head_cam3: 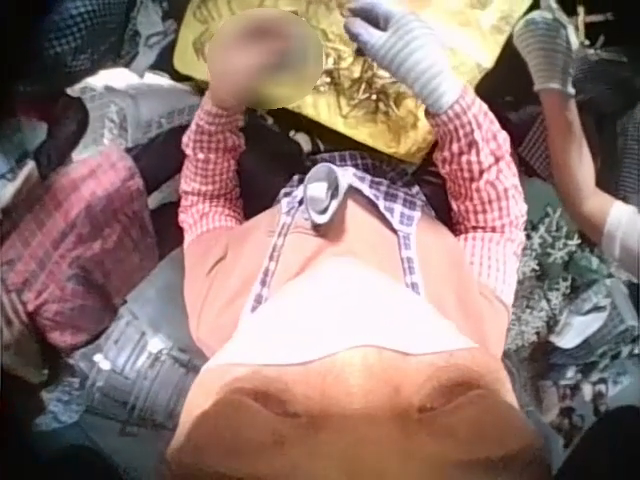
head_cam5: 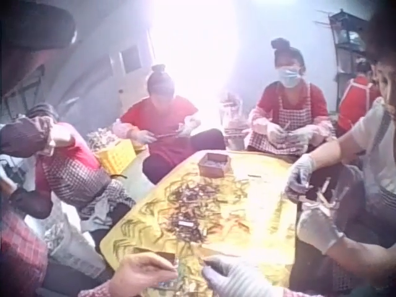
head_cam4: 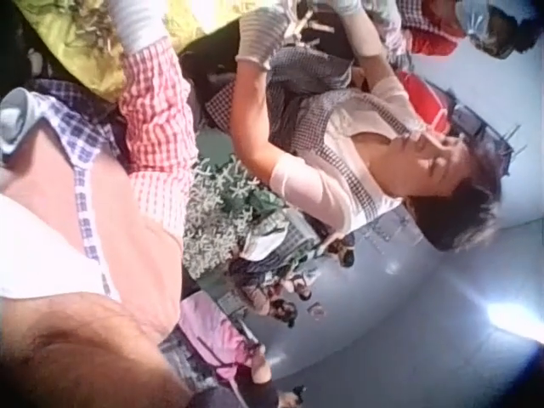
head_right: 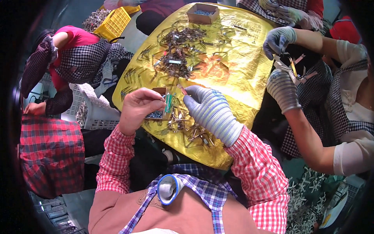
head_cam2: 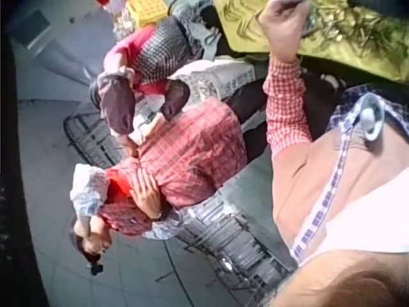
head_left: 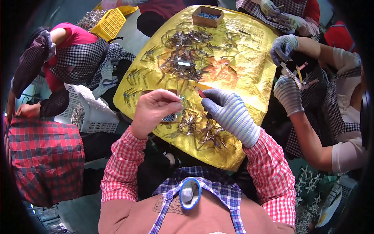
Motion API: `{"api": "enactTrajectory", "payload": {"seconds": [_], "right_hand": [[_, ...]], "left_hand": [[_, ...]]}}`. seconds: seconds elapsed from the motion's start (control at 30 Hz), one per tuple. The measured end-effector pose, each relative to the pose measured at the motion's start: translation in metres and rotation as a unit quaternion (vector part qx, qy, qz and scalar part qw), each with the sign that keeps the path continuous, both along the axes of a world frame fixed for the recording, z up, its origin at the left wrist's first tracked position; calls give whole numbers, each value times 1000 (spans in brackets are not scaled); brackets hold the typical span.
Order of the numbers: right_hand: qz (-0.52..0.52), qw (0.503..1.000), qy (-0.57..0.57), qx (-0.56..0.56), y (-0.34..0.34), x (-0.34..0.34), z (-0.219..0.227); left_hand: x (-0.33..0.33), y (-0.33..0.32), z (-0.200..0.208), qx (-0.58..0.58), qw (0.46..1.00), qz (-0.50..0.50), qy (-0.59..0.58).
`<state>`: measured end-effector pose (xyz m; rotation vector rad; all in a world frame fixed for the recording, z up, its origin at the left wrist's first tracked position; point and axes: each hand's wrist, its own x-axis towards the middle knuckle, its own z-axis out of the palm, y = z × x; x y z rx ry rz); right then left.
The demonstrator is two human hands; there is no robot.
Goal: The person assembles small plastic components by hand, connecting star-shaped pieces with central pins while sitting on the floor around a yellow work mat.
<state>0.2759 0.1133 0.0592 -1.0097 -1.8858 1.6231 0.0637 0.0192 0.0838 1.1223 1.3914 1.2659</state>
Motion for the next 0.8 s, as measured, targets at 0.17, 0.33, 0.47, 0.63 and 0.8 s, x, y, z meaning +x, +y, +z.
{"api": "enactTrajectory", "payload": {"seconds": [0.17,0.33,0.47,0.63,0.8], "right_hand": [[10,987,81,-138,-10,-10,10],[11,987,86,-139,-14,-14,3],[14,994,76,-80,-19,-18,2],[-14,996,89,-15,-20,-19,-6],[-13,997,56,60,-19,-16,1]], "left_hand": [[11,-1,-12,16,996,3,-86],[9,5,-18,39,995,27,-84],[12,6,-17,40,996,36,-69],[14,5,-19,38,996,57,-64],[12,5,-23,52,995,57,-55]]}}
